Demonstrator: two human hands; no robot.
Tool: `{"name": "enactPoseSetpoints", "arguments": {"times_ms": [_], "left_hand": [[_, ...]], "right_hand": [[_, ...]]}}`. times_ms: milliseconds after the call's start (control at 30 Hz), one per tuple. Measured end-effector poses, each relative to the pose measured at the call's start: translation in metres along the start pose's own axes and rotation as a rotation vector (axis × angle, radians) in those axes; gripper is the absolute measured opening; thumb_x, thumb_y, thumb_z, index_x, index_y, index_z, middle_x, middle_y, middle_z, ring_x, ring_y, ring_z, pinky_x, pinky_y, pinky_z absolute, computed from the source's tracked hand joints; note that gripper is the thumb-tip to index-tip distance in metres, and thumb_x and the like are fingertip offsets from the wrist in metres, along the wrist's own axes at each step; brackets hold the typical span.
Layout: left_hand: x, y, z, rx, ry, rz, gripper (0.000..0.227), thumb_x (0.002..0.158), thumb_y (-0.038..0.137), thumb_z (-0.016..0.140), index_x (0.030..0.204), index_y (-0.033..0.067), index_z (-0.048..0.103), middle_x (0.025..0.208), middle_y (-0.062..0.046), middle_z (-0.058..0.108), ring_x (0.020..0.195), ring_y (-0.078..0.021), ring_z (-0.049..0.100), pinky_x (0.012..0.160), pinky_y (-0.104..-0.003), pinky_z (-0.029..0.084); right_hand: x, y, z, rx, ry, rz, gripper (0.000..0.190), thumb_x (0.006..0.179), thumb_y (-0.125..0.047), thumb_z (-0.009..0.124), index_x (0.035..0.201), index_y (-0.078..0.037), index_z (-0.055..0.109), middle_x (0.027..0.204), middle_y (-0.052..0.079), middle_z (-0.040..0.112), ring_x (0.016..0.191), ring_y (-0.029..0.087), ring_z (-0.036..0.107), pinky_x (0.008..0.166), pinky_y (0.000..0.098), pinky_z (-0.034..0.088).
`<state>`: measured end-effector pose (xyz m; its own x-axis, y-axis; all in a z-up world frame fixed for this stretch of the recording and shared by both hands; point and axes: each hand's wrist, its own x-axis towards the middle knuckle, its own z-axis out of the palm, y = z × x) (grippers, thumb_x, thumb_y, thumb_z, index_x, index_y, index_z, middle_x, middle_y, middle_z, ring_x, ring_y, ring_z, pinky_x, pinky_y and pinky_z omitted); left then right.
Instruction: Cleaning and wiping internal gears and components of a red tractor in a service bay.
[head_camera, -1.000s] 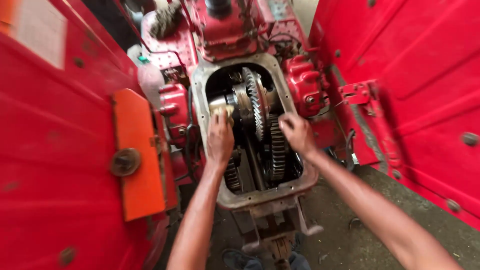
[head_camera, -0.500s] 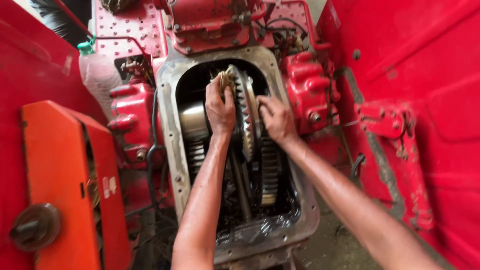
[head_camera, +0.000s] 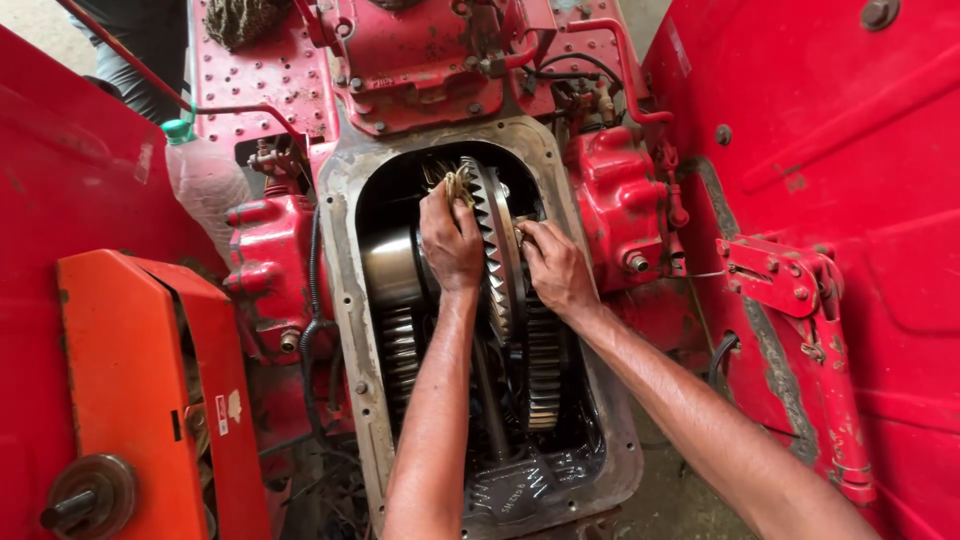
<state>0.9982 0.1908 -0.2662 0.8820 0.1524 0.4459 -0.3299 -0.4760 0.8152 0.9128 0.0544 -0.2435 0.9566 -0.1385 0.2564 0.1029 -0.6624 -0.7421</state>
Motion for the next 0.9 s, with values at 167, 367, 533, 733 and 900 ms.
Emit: {"name": "enactPoseSetpoints", "arguments": {"times_ms": [167, 367, 533, 733, 900], "left_hand": [[0.001, 0.003, -0.001, 0.018, 0.009, -0.002, 0.03, 0.1, 0.011, 0.051, 0.127, 0.0002, 0.061, 0.111, -0.019, 0.066, 0.102, -0.036, 0.067, 0.087, -0.046, 0.055], [0.0, -0.004, 0.001, 0.044, -0.009, -0.03, 0.03, 0.1, 0.012, 0.048, 0.124, 0.0014, 0.062, 0.106, -0.017, 0.066, 0.095, -0.0331, 0.068, 0.083, -0.045, 0.055], [-0.001, -0.005, 0.001, 0.063, -0.025, -0.051, 0.03, 0.099, 0.011, 0.048, 0.124, 0.0008, 0.06, 0.104, -0.017, 0.066, 0.093, -0.0323, 0.068, 0.08, -0.044, 0.056], [0.003, -0.001, -0.002, 0.035, 0.016, 0.032, 0.03, 0.098, 0.009, 0.051, 0.125, -0.0001, 0.06, 0.108, -0.02, 0.065, 0.097, -0.0379, 0.066, 0.083, -0.048, 0.055], [0.001, -0.002, 0.0, 0.03, -0.016, -0.024, 0.029, 0.098, 0.01, 0.049, 0.123, 0.0003, 0.061, 0.105, -0.018, 0.065, 0.093, -0.0338, 0.067, 0.079, -0.045, 0.056]], "right_hand": [[0.002, 0.003, -0.001, 0.009, -0.015, -0.006, 0.027, 0.096, -0.004, 0.06, 0.122, 0.0, 0.064, 0.113, 0.017, 0.068, 0.105, 0.034, 0.068, 0.089, 0.0404, 0.055], [0.038, 0.001, -0.018, 0.266, -0.242, 0.33, 0.029, 0.098, -0.007, 0.054, 0.124, -0.004, 0.066, 0.118, 0.01, 0.069, 0.087, 0.024, 0.073, 0.069, 0.0368, 0.062], [0.075, 0.064, 0.014, 0.042, -0.117, -0.147, 0.029, 0.101, -0.008, 0.065, 0.128, 0.0, 0.067, 0.114, 0.013, 0.073, 0.101, 0.019, 0.072, 0.083, 0.0329, 0.059], [0.086, 0.069, 0.014, 0.372, -0.342, 0.286, 0.029, 0.099, -0.015, 0.061, 0.125, -0.003, 0.067, 0.104, 0.007, 0.075, 0.09, 0.013, 0.072, 0.065, 0.027, 0.064], [0.085, 0.065, 0.01, 0.39, -0.359, 0.244, 0.027, 0.101, -0.015, 0.061, 0.123, -0.002, 0.067, 0.104, 0.006, 0.075, 0.09, 0.011, 0.072, 0.066, 0.0261, 0.064]]}}
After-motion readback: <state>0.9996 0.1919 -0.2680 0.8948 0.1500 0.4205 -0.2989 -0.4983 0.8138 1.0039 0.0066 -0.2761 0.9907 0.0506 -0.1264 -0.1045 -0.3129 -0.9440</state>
